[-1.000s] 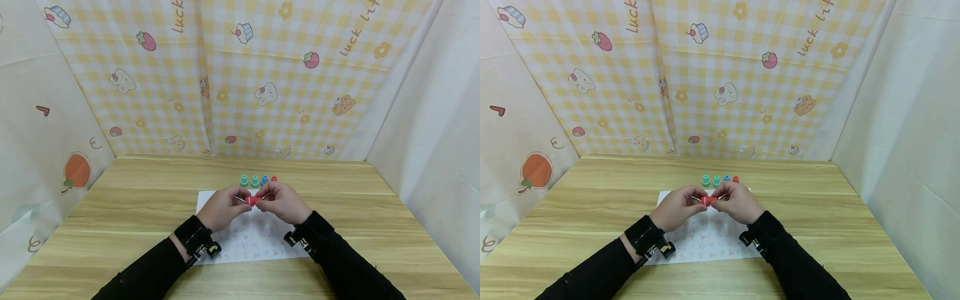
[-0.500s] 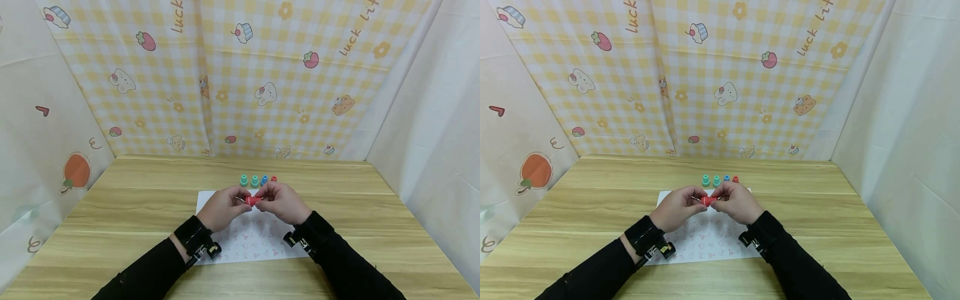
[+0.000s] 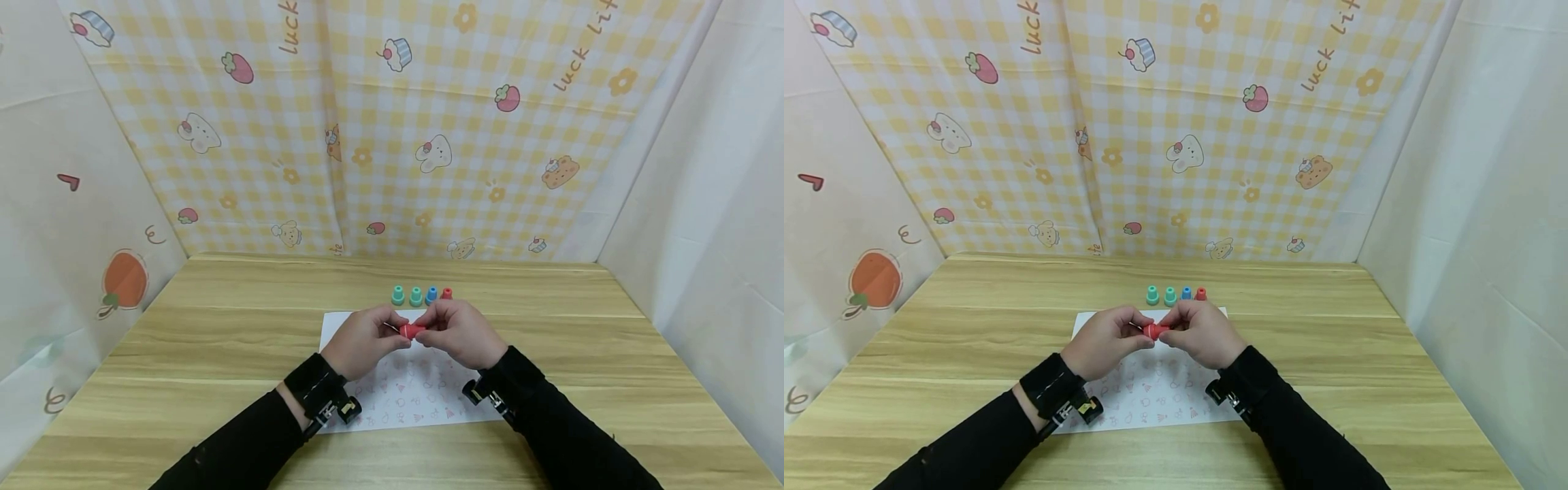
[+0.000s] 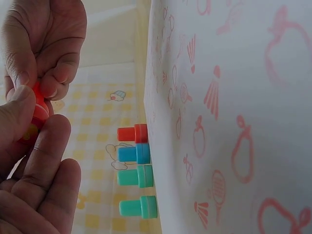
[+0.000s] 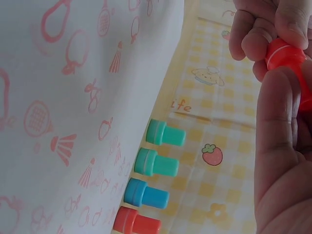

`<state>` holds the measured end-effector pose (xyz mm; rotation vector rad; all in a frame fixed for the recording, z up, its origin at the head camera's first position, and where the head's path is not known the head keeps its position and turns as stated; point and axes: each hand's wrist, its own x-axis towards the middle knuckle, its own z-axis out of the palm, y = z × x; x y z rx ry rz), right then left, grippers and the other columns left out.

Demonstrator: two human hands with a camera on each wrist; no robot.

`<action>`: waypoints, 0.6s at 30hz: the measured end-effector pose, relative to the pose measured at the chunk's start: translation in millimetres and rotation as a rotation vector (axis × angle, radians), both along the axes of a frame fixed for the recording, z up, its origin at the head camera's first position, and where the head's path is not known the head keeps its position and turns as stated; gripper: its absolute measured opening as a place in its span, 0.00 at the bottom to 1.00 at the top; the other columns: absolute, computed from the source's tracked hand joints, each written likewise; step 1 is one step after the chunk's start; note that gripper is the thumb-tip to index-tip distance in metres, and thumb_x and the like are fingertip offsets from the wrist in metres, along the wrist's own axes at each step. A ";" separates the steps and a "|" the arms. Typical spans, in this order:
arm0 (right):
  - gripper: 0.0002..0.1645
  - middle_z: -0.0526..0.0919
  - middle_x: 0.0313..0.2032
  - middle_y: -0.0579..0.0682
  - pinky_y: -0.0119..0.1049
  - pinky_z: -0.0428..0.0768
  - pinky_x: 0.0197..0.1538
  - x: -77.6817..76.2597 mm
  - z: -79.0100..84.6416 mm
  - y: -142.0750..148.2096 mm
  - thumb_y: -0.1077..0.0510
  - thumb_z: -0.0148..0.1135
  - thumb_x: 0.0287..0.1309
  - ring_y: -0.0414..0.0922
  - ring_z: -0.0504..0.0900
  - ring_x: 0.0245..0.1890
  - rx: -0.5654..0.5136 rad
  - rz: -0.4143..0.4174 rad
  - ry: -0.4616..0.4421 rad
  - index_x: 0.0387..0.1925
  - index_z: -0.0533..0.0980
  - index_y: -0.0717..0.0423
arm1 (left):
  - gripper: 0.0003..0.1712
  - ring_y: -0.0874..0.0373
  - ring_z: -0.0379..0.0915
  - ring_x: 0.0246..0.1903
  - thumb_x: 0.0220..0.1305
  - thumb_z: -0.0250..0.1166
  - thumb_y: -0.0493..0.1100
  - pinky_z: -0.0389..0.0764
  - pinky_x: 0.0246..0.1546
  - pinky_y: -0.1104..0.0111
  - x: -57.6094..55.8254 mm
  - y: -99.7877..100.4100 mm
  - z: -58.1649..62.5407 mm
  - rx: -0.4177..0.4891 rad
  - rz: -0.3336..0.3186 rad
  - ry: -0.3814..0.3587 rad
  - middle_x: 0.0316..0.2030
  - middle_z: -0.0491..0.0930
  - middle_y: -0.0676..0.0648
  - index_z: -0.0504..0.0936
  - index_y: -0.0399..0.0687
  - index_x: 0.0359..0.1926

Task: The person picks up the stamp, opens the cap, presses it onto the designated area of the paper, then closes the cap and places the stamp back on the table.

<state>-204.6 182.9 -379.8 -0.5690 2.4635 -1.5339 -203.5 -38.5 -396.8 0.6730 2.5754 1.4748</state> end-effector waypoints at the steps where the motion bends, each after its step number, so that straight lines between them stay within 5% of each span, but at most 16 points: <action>1: 0.04 0.90 0.39 0.54 0.31 0.85 0.42 0.1 0.0 0.1 0.67 0.70 0.64 0.44 0.85 0.38 0.004 -0.001 -0.003 0.41 0.83 0.62 | 0.10 0.65 0.84 0.37 0.66 0.75 0.40 0.85 0.39 0.73 0.0 0.1 0.0 -0.002 0.000 0.004 0.39 0.88 0.52 0.87 0.49 0.47; 18: 0.04 0.91 0.39 0.52 0.34 0.86 0.43 0.0 0.1 0.5 0.66 0.71 0.64 0.42 0.86 0.38 0.061 -0.012 0.004 0.41 0.86 0.60 | 0.10 0.66 0.84 0.37 0.65 0.75 0.39 0.85 0.38 0.74 0.5 2.3 -3.2 0.001 0.012 0.016 0.39 0.89 0.52 0.87 0.49 0.47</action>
